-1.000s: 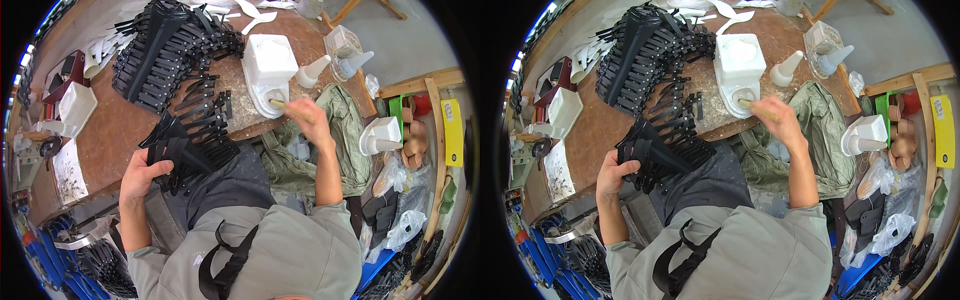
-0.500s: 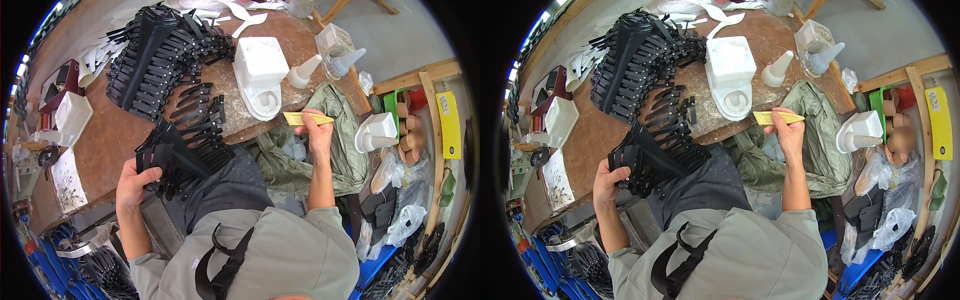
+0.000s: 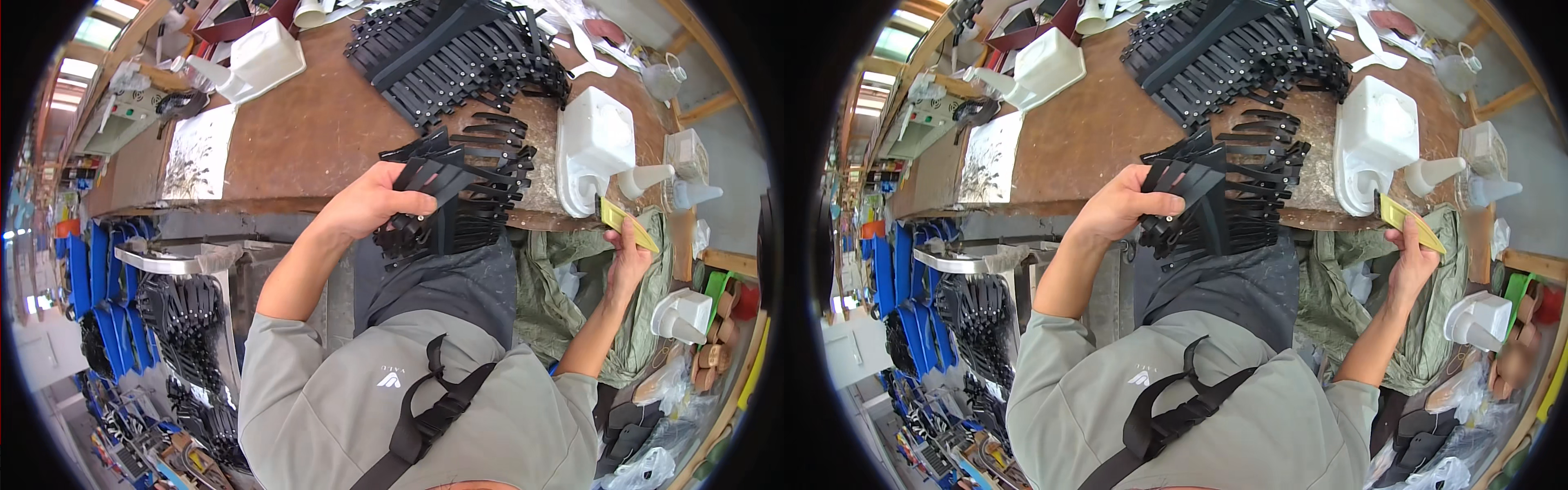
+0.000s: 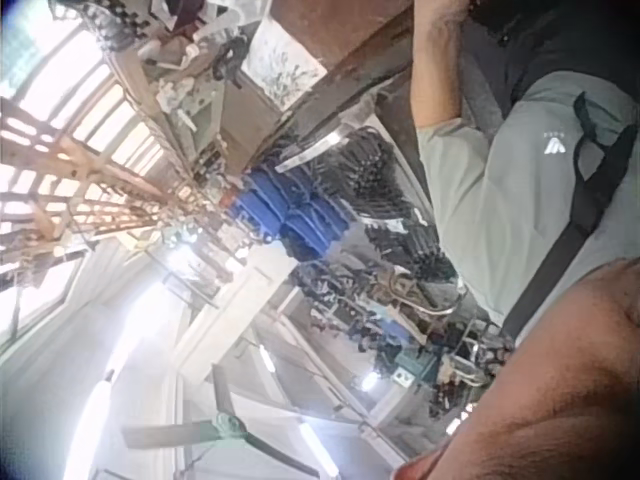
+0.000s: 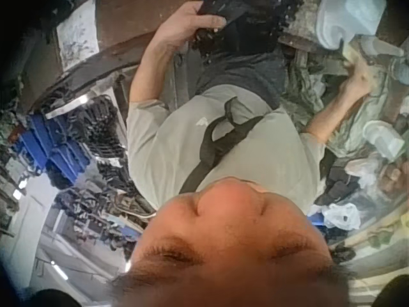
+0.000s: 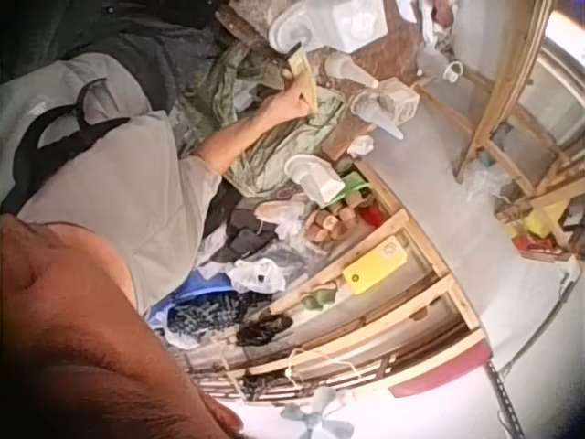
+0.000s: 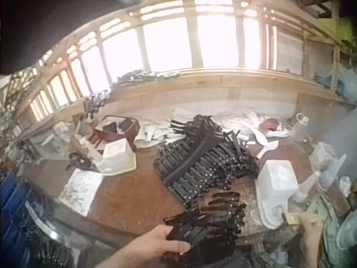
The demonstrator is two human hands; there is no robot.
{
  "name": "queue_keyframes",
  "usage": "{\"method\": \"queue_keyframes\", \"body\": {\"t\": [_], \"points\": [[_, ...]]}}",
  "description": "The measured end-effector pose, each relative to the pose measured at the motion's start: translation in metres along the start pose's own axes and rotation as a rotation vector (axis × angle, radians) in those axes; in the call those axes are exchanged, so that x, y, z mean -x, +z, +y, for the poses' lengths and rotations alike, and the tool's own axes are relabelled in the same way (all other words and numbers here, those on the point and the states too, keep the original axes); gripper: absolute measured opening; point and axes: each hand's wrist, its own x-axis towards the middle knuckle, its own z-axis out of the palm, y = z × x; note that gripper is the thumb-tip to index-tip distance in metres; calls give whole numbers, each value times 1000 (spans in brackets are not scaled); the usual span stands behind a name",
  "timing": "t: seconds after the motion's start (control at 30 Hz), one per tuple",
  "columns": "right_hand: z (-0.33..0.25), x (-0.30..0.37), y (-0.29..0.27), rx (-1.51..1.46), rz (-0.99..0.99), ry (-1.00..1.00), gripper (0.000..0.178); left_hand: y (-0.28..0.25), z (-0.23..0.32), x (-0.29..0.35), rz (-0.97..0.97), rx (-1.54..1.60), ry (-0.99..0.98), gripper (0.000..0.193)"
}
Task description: The worker is assembling and preparing black shoe upper components at a workbench, applying adhesive and checking for proper fit.
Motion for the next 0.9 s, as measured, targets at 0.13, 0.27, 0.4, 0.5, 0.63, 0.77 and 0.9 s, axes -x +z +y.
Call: {"method": "queue_keyframes", "body": {"t": [0.13, 0.27, 0.4, 0.5, 0.63, 0.77, 0.9], "points": [[0, -2, -14, 206, -37, 44, 25, -5, 4, 12, -11, 13, 82, 17], [-58, 14, 16, -445, -85, 10, 25, -4, 20, 13, -37, 10, -19, 10], [-105, 28, 98, -523, -538, -190, 23, -4, 16, 14, -46, 37, 11, 10], [-140, 38, 151, -422, -675, -282, 17, -6, 13, 15, -31, 43, 9, 12], [-155, 38, 179, -302, -831, -295, 13, -9, 12, 14, -67, 67, 15, 18], [-162, 39, 194, -210, -889, -355, 13, -9, 13, 16, -100, 91, 39, 28], [-167, 35, 194, -123, -829, -371, 12, -9, 16, 17, -102, 62, -25, 30]]}}
